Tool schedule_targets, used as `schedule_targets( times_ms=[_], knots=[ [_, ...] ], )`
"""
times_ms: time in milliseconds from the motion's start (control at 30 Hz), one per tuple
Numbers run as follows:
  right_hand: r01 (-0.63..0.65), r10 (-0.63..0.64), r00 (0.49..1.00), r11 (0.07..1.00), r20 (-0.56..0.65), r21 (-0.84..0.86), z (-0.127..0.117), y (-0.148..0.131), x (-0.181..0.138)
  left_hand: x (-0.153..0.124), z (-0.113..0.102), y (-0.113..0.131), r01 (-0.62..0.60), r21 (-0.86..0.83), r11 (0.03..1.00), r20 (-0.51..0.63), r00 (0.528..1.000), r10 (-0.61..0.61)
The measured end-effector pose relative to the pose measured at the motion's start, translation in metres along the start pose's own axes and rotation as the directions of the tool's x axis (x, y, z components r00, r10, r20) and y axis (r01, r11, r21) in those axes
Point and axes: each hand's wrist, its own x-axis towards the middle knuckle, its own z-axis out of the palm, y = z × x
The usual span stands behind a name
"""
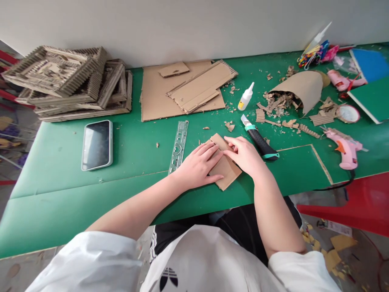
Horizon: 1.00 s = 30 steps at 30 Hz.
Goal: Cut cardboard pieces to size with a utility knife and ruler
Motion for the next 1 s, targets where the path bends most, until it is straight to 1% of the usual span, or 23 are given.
schedule_targets(
  times_ms=[233,500,667,1000],
  knots=[
    [-0.020,0.020,0.996,1.000,-0.091,-0.007,0.0048,-0.0067,0.0016,0.0012,-0.0019,0.0001,-0.009,0.007,1.000,-0.006,1.000,0.010],
    [-0.041,0.043,0.996,0.999,-0.081,0.030,0.0026,-0.0041,0.0033,0.0005,0.0001,0.0000,-0.017,-0.017,1.000,-0.044,0.999,0.017],
    [-0.043,0.044,0.997,0.999,-0.065,0.015,0.0022,-0.0036,0.0039,-0.0008,0.0009,-0.0003,-0.035,0.018,0.999,-0.077,0.996,0.036],
    [-0.021,0.021,0.998,1.000,-0.066,0.003,0.0045,-0.0039,0.0045,0.0010,0.0009,0.0008,-0.046,0.024,0.999,-0.059,0.997,0.048]
  ],
)
